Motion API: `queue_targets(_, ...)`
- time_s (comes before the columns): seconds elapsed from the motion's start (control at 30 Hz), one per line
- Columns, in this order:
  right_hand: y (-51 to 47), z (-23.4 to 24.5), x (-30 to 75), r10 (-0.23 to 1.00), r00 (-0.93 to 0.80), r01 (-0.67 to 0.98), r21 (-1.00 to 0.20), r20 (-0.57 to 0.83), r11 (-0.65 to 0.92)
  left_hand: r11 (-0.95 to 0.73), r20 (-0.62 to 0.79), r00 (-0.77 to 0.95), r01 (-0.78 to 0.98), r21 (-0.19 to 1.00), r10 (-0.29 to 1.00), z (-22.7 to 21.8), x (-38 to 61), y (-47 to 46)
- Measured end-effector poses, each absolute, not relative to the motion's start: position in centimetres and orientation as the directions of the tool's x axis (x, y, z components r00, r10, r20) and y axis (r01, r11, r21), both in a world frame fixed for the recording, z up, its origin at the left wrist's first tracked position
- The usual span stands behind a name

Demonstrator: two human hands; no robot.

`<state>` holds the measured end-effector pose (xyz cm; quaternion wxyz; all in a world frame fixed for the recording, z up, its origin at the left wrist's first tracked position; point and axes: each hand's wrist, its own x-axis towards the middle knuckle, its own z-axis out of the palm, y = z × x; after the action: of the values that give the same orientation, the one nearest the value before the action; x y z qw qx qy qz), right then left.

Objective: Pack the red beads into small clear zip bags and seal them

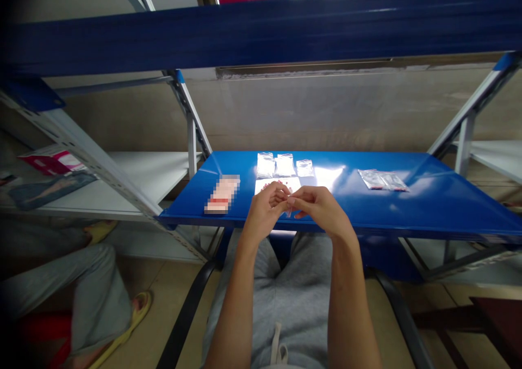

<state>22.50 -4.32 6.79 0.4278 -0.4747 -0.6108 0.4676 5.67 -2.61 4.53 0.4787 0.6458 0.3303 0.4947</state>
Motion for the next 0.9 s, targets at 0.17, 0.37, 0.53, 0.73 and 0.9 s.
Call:
queue_targets(0.17, -4.0, 6.5, 22.6, 0.988, -0.13, 0.129, -0.987, 0.08, 0.097, -0.332, 0.323, 0.327, -0.031, 0.943, 0.888, 4.7, 5.7, -2.5)
queue_targets(0.37, -3.6, 6.2, 22.1, 0.984, -0.101, 0.217, -0.962, 0.146, 0.165, -0.345, 0.348, 0.262, -0.059, 0.937, 0.9, 4.4, 5.5, -2.1)
queue_targets(0.53, -3.7, 6.1, 21.6, 0.966, -0.044, 0.465, -0.851, 0.254, 0.245, -0.392, 0.381, 0.219, 0.007, 0.92, 0.898, 4.4, 5.5, -2.2)
queue_targets(0.73, -3.8, 6.1, 21.3, 0.924, -0.083, 0.674, -0.662, 0.374, 0.328, -0.449, 0.425, 0.197, 0.091, 0.889, 0.883, 4.7, 5.8, -2.6)
queue_targets(0.9, -3.8, 5.9, 20.5, 0.909, -0.015, 0.814, -0.523, 0.416, 0.253, -0.515, 0.503, 0.124, 0.303, 0.802, 0.855, 4.6, 5.9, -2.5)
